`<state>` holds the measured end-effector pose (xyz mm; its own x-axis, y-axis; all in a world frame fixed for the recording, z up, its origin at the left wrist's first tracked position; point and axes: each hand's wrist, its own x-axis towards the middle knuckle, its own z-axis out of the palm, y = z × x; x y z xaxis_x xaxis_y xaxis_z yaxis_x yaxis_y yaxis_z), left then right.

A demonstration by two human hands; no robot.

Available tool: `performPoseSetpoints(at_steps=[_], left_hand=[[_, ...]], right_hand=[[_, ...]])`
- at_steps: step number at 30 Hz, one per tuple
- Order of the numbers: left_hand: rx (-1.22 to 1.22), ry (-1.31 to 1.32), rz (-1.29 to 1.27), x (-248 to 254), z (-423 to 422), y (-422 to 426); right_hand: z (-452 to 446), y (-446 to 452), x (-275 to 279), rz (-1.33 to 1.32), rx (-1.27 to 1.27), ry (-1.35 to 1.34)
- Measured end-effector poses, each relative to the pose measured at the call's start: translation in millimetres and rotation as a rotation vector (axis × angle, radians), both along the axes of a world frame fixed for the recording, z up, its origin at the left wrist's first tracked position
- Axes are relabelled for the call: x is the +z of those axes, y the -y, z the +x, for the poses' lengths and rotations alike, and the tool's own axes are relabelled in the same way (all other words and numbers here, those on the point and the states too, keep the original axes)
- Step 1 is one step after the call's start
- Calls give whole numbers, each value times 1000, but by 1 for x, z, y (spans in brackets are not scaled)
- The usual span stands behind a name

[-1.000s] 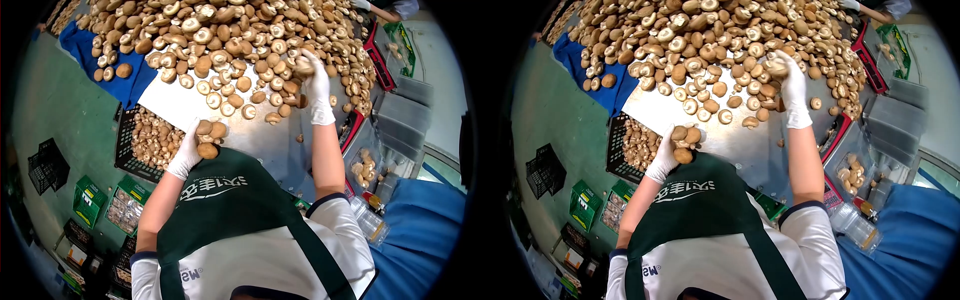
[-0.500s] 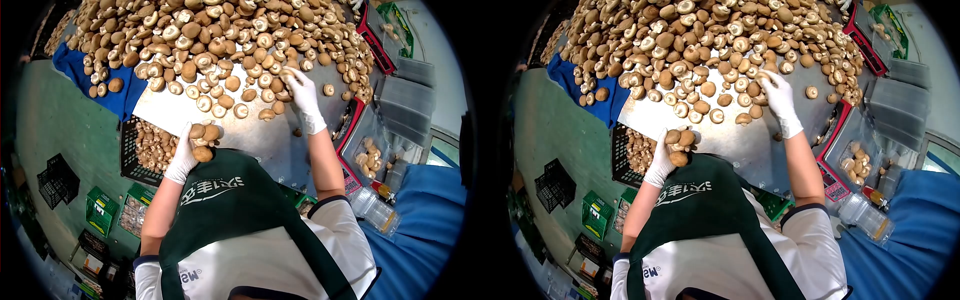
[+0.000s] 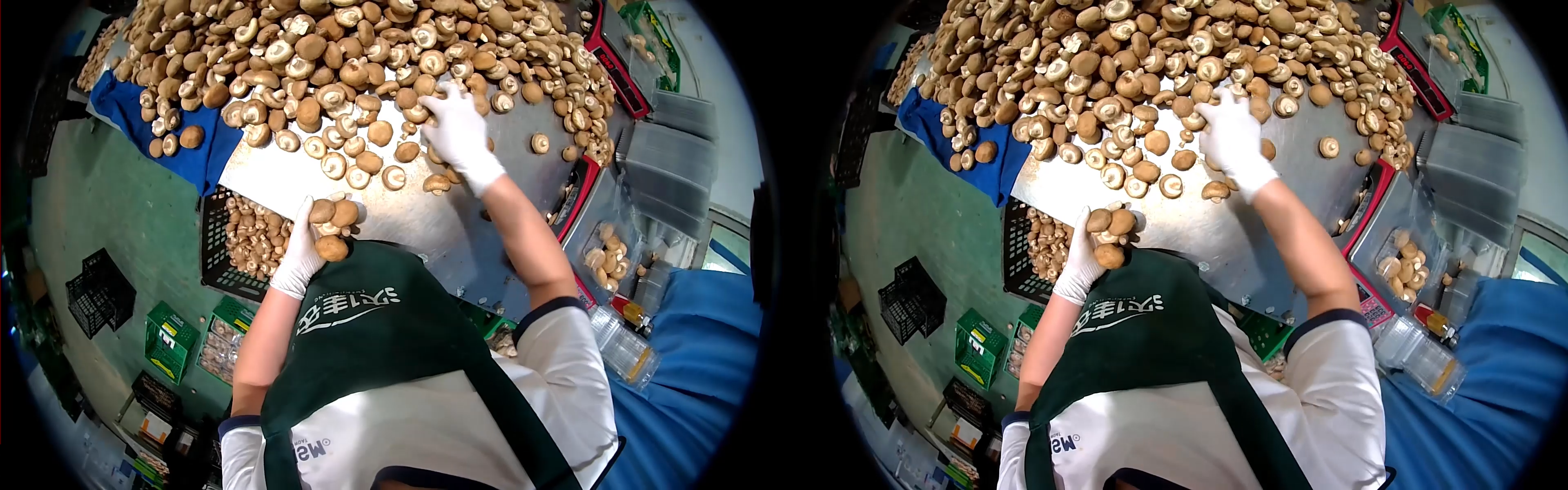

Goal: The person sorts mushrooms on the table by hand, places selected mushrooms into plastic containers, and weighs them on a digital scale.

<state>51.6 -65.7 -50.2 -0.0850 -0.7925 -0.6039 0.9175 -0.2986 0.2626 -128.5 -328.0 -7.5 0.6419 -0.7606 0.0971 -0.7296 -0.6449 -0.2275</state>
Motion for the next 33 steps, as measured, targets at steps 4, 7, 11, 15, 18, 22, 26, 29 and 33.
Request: performPoseSetpoints(at_steps=[4,7,11,15,18,22,26,29,33], left_hand=[[17,2,9,-4,-1,-3],[86,-20,109,9,-5,1],[138,-60,173,43,-8,13],[104,-259,18,52,-8,30],[22,-355,-70,46,-16,45],[-36,-90,81,59,-58,78],[-323,174,-107,45,-92,82],[-431,235,-77,41,-125,88],[-585,425,-267,66,-179,119]], right_hand=[[8,16,8,78,-5,72],[-11,23,15,396,-22,372],[-31,-7,50,1221,-243,824],[-44,-44,56,1547,-355,1185],[-56,-62,37,1670,-303,1242],[-61,-97,18,1085,-201,817],[-79,-126,8,952,-401,837],[-117,-143,17,961,-545,1141],[-185,-147,61,1061,-753,1314]])
